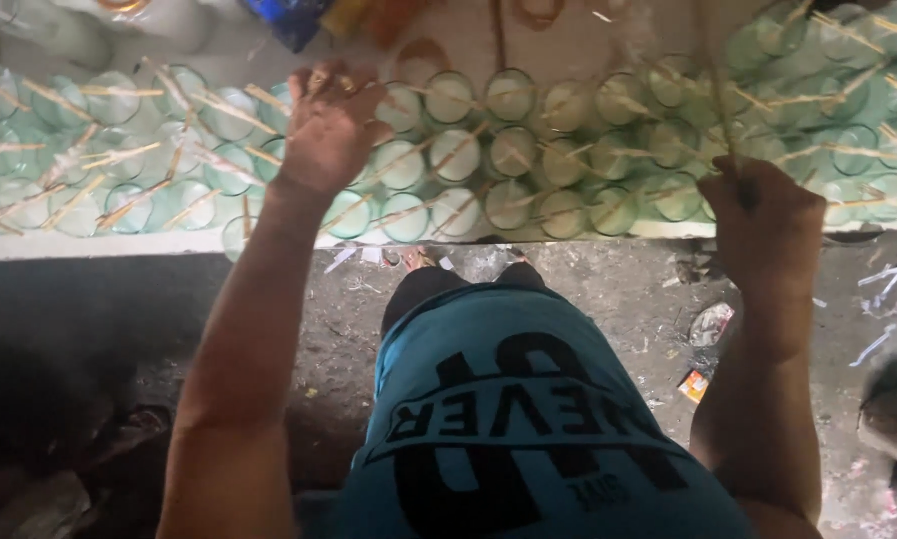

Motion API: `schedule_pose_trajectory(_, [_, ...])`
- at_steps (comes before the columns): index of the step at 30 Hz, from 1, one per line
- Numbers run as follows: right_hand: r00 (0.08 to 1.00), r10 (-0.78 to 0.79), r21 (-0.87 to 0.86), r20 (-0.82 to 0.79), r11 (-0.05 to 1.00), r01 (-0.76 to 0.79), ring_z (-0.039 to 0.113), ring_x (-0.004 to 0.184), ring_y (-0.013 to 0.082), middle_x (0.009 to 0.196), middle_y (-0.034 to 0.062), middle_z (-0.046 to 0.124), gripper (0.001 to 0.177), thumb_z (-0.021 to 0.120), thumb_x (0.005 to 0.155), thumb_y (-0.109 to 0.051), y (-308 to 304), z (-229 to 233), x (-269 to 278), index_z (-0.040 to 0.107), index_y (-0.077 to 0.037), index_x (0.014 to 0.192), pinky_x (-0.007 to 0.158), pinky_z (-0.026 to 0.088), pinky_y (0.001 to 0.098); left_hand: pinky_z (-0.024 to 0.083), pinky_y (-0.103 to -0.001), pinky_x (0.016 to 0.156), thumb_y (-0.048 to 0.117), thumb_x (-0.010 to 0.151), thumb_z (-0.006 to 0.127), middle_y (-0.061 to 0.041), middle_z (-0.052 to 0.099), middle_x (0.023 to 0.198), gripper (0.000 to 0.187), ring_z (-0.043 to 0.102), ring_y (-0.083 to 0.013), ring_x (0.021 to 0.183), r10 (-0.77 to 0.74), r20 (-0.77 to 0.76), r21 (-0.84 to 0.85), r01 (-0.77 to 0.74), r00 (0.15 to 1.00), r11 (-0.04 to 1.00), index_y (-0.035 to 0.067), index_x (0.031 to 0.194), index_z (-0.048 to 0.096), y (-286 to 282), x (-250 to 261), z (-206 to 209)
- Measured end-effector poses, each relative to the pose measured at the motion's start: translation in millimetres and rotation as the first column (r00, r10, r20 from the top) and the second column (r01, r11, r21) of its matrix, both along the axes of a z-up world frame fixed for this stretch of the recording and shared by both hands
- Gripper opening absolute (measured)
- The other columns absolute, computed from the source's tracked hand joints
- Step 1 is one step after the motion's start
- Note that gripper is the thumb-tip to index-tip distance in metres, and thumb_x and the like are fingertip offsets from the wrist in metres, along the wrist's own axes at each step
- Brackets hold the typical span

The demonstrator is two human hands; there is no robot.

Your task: Placing candle wicks into glass cups and centering them using wooden sticks in a production setting.

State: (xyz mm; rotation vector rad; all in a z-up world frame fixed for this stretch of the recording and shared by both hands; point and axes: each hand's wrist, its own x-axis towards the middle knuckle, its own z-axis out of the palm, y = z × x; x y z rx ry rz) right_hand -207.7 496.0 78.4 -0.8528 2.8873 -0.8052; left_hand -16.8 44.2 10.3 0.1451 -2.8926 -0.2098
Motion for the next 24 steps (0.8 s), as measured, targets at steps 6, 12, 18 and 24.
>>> schedule_pose_trajectory(6, [0.983, -0.168, -0.011, -0.071, 0.986, 0.167, 0.072, 0.090, 0.0206, 0.101, 0.0110, 0.078, 0.029, 0.082, 0.100, -0.019, 69.8, -19.4, -23.0, 0.079, -0.005, 0.125, 0.082, 0.052, 0.0358, 0.029, -0.054, 0.102, 0.028, 0.086, 0.078, -0.007, 0.064, 0.137, 0.042, 0.049, -0.0393, 0.127, 0.029, 0.040, 0.030, -0.030, 0.999, 0.999, 0.014, 0.124, 0.068, 9.3, 0.2, -1.3])
schedule_pose_trajectory(12, [0.949, -0.274, -0.142, 0.154, 0.945, 0.295, 0.066, 0.082, 0.0128, 0.098, 0.0065, 0.075, 0.028, 0.078, 0.099, -0.014, 90.8, 6.7, -15.7, 0.073, -0.001, 0.124, 0.075, 0.052, 0.0309, 0.035, -0.052, 0.098, 0.020, 0.098, 0.071, -0.017, 0.062, 0.140, 0.041, 0.046, -0.0392, 0.129, 0.112, -0.074, 0.058, -0.108, 0.991, 0.992, -0.001, 0.132, 0.062, 84.9, -3.1, 56.2])
schedule_pose_trajectory(18, [0.934, -0.307, -0.032, 0.183, 0.948, 0.318, 0.064, 0.085, 0.0167, 0.095, 0.0064, 0.073, 0.021, 0.075, 0.101, -0.020, 113.3, -0.6, -14.6, 0.074, -0.005, 0.114, 0.075, 0.049, 0.0362, 0.041, -0.051, 0.106, 0.007, 0.093, 0.086, -0.018, 0.063, 0.139, 0.055, 0.052, -0.0410, 0.134, 0.165, -0.167, 0.180, -0.135, 0.972, 0.974, -0.001, 0.140, 0.059, 160.9, -6.6, 46.0])
schedule_pose_trajectory(24, [0.938, -0.340, -0.021, 0.067, 0.940, 0.342, 0.065, 0.087, 0.0232, 0.094, 0.0121, 0.072, 0.021, 0.080, 0.103, -0.018, 140.5, -22.3, 4.1, 0.074, -0.001, 0.113, 0.078, 0.047, 0.0402, 0.039, -0.058, 0.102, 0.017, 0.094, 0.074, -0.014, 0.064, 0.137, 0.047, 0.049, -0.0433, 0.135, 0.053, -0.119, 0.314, -0.013, 0.991, 0.949, 0.001, 0.135, 0.061, 192.6, -18.0, 39.8])
